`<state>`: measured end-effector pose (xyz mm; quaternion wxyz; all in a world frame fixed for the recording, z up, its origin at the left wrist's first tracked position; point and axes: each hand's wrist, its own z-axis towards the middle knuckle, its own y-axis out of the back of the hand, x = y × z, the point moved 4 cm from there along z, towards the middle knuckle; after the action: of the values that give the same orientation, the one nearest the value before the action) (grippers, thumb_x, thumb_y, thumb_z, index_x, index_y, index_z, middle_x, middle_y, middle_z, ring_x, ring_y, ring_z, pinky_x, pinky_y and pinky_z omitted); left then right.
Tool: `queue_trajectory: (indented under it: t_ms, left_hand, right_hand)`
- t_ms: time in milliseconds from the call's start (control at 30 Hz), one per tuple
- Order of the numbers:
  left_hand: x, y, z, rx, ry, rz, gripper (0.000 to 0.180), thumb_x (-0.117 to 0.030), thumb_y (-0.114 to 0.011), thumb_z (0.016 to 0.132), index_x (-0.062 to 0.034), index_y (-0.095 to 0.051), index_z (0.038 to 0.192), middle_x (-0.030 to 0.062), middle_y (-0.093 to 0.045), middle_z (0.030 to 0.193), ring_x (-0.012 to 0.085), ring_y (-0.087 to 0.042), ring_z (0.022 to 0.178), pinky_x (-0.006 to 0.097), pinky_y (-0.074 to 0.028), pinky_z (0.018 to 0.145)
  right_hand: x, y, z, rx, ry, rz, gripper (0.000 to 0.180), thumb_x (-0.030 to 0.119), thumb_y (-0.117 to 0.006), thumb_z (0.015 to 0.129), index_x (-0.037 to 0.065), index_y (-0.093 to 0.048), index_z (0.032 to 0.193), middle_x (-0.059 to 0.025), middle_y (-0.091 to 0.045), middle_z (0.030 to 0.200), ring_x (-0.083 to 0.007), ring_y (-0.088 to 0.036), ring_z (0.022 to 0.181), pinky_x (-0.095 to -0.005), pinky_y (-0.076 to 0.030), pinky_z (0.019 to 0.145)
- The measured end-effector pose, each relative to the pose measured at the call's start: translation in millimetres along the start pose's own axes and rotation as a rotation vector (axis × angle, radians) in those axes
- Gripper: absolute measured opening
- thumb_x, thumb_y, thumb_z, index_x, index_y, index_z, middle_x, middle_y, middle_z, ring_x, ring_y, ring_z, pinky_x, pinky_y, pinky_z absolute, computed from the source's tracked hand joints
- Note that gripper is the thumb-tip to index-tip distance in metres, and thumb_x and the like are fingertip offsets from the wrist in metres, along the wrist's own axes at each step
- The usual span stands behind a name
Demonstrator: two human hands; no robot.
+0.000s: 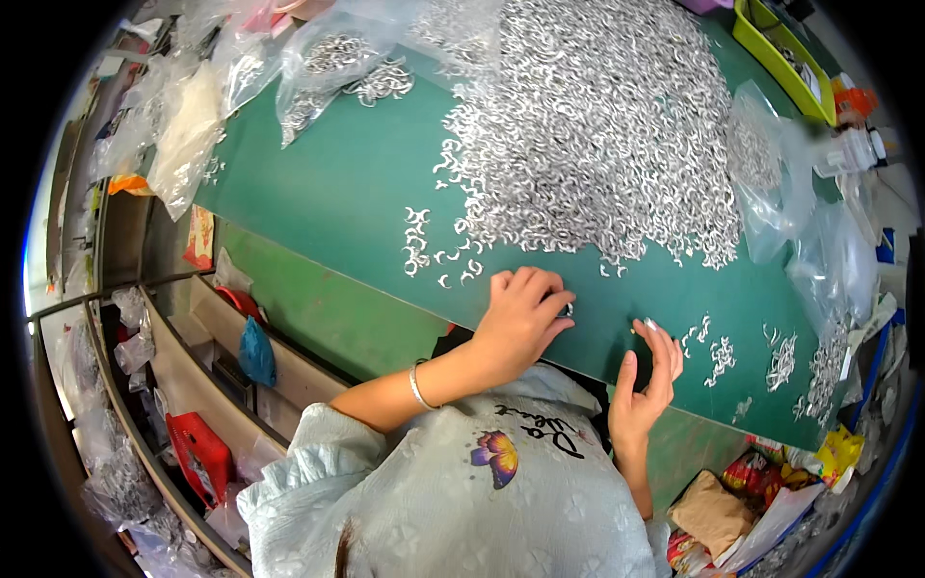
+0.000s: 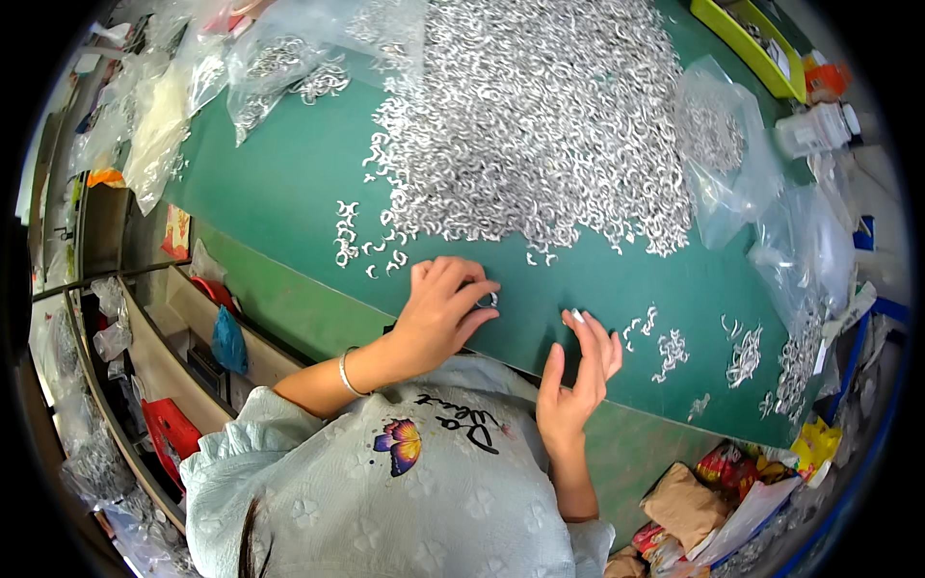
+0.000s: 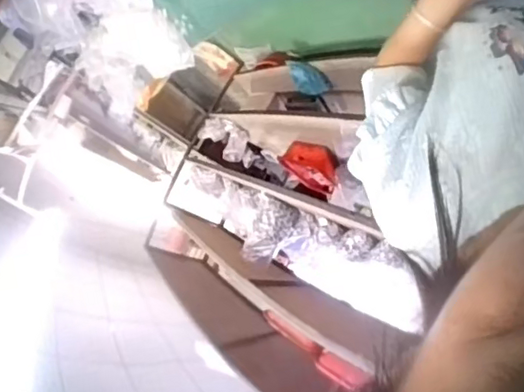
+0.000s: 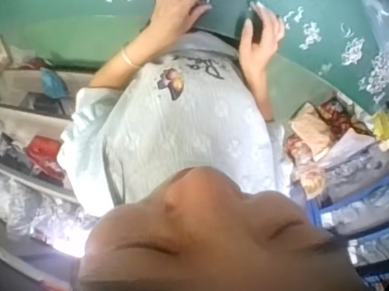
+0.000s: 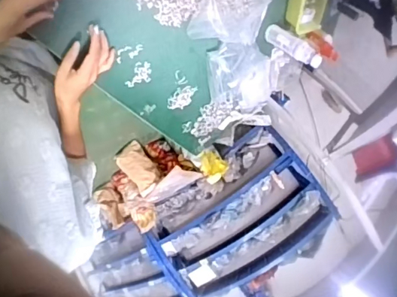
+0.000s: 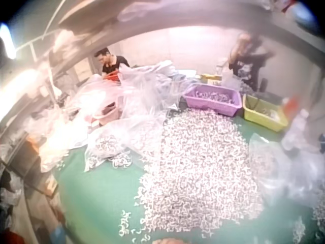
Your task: The person sorts small metal C-shaped parts by hand on a green surface, moving them from a large central pile into smaller clusters and into plastic bags.
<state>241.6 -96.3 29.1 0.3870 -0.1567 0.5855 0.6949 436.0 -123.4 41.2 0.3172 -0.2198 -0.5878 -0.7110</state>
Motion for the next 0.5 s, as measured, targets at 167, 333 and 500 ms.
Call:
queue_trajectory:
  t_ms: [167,333,500]
  left_hand:
    - [2,-1,4,-0.029,-0.105,-0.062,0.026,-0.009,-0.078,0.074,-0.0067,-0.065,0.096,0.005,-0.061,0.094,0.0228,-0.056,0.085,0.036,-0.037,0.075]
    - [13,15,21,0.0,0.097,-0.327,0.012,-0.01,-0.069,0.086,-0.0063,-0.063,0.096,0.0081,-0.064,0.073,0.0258,-0.06,0.064,0.036,-0.048,0.062]
    - [93,87,82,-0.305,0.484,-0.917,0.013,-0.005,-0.058,0.094,0.004,-0.062,0.102,0.0089,-0.07,0.082,0.0119,-0.064,0.066,0.025,-0.052,0.059]
  right_hand:
    - [-1,1,-1,-0.016,0.006,0.011,0.036,0.0,-0.055,0.09,-0.003,-0.053,0.125,-0.0142,-0.067,0.113,-0.0325,-0.056,0.115,-0.0532,-0.027,0.11]
    - [6,-2,7,0.032,0.071,0.038,0.032,0.0,-0.054,0.09,-0.003,-0.055,0.122,-0.0149,-0.067,0.109,-0.0339,-0.057,0.112,-0.0542,-0.029,0.108]
    - [-2,1,7,-0.008,0.085,0.049,0.03,0.0,-0.053,0.09,-0.004,-0.057,0.119,-0.0152,-0.068,0.106,-0.0335,-0.059,0.108,-0.054,-0.031,0.107]
